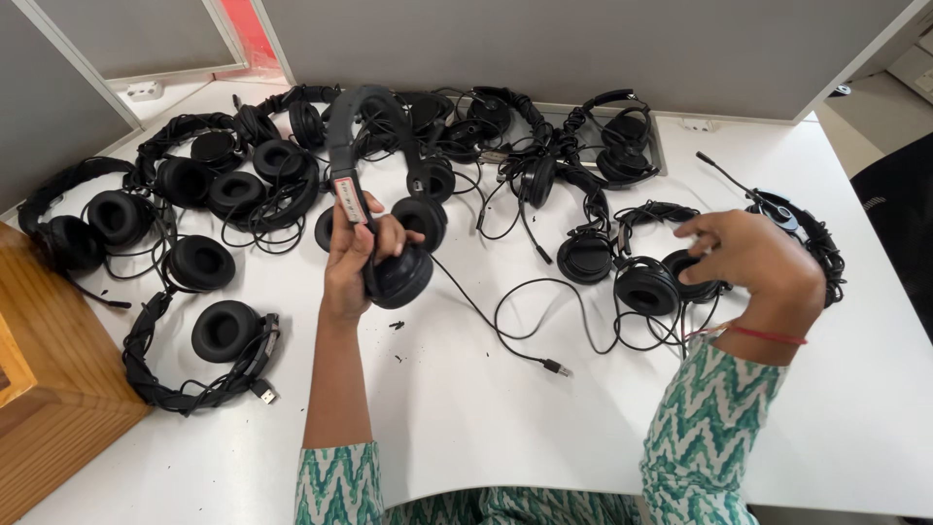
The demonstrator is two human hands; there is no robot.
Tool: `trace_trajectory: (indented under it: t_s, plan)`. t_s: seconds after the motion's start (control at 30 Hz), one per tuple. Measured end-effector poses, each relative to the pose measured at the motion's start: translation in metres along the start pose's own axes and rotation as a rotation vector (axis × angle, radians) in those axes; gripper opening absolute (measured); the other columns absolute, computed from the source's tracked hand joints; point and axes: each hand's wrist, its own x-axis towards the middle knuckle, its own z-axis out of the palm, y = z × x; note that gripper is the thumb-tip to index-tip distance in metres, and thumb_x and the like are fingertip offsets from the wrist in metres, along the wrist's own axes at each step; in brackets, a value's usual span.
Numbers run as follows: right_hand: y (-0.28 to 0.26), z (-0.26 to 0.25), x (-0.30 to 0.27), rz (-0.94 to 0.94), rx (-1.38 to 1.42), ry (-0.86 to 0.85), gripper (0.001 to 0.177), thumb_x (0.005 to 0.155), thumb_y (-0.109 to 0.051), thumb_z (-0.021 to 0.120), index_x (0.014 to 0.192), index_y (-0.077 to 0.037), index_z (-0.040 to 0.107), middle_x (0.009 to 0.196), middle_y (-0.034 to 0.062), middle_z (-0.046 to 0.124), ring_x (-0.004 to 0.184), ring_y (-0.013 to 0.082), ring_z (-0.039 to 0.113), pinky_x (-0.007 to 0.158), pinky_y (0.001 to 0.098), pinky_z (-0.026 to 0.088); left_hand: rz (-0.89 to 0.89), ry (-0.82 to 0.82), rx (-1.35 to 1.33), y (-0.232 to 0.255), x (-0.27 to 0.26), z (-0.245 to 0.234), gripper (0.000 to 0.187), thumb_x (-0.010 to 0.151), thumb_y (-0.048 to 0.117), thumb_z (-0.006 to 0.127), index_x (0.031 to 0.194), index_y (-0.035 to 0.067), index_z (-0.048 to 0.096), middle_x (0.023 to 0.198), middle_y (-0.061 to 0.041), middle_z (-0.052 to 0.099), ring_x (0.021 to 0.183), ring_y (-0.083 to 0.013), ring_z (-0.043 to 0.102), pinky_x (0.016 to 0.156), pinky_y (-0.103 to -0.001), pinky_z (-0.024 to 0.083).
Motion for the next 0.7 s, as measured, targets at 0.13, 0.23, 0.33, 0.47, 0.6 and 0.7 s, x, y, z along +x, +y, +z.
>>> trace_trajectory:
  t_s: [0.13,0.23,0.33,0.47,0.6,0.7]
  plan:
    - [-0.028,0.001,-0.026,-0.219,-0.097,0.109,0.068,0.069,-0.006,0.084,0.133,-0.016,0.066,0.126,0.0136,0.07,0.108,0.031,0.071,0.093,0.0402,0.055,-0.016,-0.053,-0.039,0.005,-0.002,0.005,0.033,0.112,0.039,0.053,0.13,0.012,0.047,0.073,0.001,0.041,0.082,-0.0161,0.05,0.099,-0.044,0.051]
    - [-0.062,0.017,-0.044,-0.405,-0.073,0.238,0.044,0.085,-0.016,0.073,0.129,-0.014,0.067,0.128,0.0105,0.071,0.106,0.0323,0.07,0.09,0.0406,0.054,-0.032,-0.092,-0.106,0.005,-0.003,0.011,0.034,0.111,0.04,0.055,0.129,0.012,0.048,0.071,0.001,0.042,0.082,-0.0169,0.05,0.095,-0.044,0.05]
    - [-0.098,0.044,-0.038,-0.538,-0.098,0.103,0.045,0.088,-0.03,0.07,0.129,-0.012,0.065,0.125,0.0112,0.071,0.109,0.0303,0.069,0.093,0.0403,0.052,-0.032,-0.116,-0.147,0.003,-0.002,0.015,0.034,0.11,0.041,0.057,0.127,0.013,0.049,0.07,0.001,0.042,0.082,-0.0173,0.051,0.094,-0.044,0.05]
    - [-0.135,0.089,-0.019,-0.633,-0.133,-0.269,0.055,0.092,-0.043,0.065,0.137,-0.012,0.058,0.128,0.0102,0.069,0.118,0.0287,0.066,0.1,0.0398,0.05,-0.053,-0.125,-0.175,0.001,-0.003,0.024,0.036,0.109,0.042,0.059,0.127,0.012,0.05,0.069,0.001,0.041,0.081,-0.0172,0.05,0.094,-0.044,0.049]
    - [-0.152,0.131,0.004,-0.695,-0.136,-0.505,0.067,0.091,-0.049,0.065,0.143,-0.01,0.05,0.128,0.0165,0.067,0.119,0.0294,0.065,0.098,0.0383,0.052,-0.052,-0.143,-0.194,0.002,-0.002,0.031,0.035,0.108,0.042,0.06,0.126,0.013,0.051,0.067,0.001,0.041,0.081,-0.0174,0.05,0.094,-0.044,0.049]
    - [-0.145,0.167,0.031,-0.677,-0.032,-0.594,0.063,0.092,-0.047,0.065,0.138,-0.005,0.053,0.124,0.0158,0.07,0.116,0.0283,0.067,0.098,0.0371,0.053,-0.053,-0.146,-0.209,0.001,-0.003,0.033,0.034,0.108,0.041,0.06,0.125,0.013,0.052,0.067,0.001,0.041,0.081,-0.0177,0.05,0.093,-0.045,0.049]
